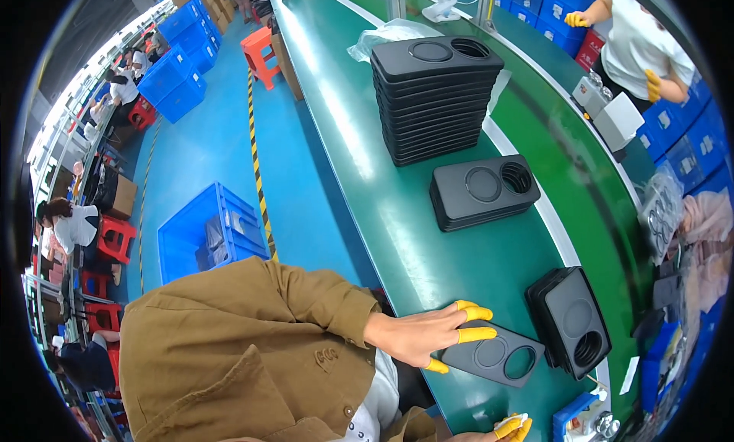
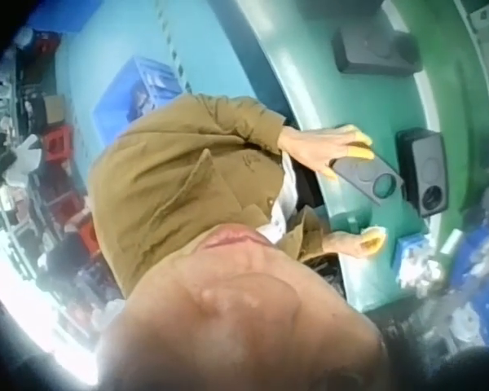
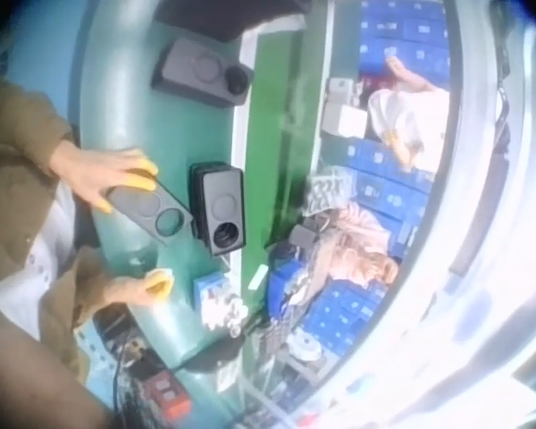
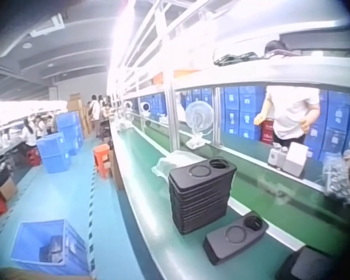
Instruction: The person cleans plastic component housings by wiping them with a cloth.
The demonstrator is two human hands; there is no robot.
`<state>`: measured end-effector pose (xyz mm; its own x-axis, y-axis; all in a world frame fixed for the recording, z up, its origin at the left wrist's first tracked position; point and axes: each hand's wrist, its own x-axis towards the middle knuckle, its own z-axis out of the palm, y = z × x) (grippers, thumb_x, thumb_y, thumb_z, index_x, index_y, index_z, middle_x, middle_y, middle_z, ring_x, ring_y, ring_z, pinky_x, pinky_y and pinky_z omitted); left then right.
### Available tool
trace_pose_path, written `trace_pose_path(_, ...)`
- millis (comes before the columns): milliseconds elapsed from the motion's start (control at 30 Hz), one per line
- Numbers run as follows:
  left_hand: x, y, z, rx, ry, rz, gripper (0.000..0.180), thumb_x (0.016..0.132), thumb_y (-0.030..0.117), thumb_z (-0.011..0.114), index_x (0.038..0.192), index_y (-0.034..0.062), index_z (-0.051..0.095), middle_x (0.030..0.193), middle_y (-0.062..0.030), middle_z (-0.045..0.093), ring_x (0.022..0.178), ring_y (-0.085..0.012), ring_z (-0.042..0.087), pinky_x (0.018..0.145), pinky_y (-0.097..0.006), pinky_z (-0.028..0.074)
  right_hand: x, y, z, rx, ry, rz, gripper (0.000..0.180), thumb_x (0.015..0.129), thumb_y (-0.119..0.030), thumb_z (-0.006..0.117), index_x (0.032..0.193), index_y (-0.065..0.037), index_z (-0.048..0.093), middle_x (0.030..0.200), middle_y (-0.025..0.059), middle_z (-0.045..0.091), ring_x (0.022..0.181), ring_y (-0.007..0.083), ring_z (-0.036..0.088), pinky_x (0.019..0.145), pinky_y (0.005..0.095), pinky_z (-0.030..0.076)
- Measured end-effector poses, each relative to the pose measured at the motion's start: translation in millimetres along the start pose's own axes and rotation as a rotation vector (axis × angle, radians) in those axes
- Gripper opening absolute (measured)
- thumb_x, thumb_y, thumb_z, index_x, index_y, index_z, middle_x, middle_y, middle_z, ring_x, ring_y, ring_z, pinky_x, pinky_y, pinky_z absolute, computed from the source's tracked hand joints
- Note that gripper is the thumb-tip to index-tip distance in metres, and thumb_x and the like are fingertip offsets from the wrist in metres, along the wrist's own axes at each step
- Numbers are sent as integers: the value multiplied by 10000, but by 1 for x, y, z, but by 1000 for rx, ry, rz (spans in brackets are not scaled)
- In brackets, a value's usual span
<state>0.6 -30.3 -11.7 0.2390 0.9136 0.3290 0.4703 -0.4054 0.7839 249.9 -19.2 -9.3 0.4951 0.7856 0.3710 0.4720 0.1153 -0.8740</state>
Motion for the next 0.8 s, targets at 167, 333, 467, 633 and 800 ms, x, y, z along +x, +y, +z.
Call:
trace_pose_path(167,2,-4,5,-96,-80,60,1027,649,141,874,1517,26,337,1467,-255,345,1321,-433,359,1113,-488,365,3,24,-9,65,-52,91,319,1007,-175,617,1222,58,651,1178,157,684,1033,230,637,914,335,504)
trace_pose_path(333,3,-16,-20,-90,-118,155,968,630,139,849,1489,41,413,1435,-227,434,1320,-436,383,1117,-497,350,-6,5,0,92,6,272,324,982,-19,535,1280,62,633,1208,116,664,1058,191,629,964,309,503)
trace_pose_path(467,11,-8,-36,-17,-164,4,1037,637,97,883,1538,88,370,1469,-163,479,1301,-392,448,1119,-462,363,-7,-7,16,194,-69,187,206,953,-28,678,1149,37,687,1137,82,682,991,144,633,912,278,515)
trace_pose_path(633,14,-11,-32,-90,-160,-59,1182,578,25,901,1581,94,280,1456,-104,529,1330,-318,480,1137,-425,365,-14,-9,15,304,-106,208,164,908,-8,733,1067,25,710,1076,42,655,866,76,589,792,220,489)
trace_pose_path(800,9,-9,-25,-145,-160,-88,1248,581,16,915,1606,121,210,1470,-148,504,1355,-314,480,1134,-436,399,-25,-21,19,-111,-176,-173,173,804,-38,807,966,-64,750,934,43,720,864,211,592,773,324,474)
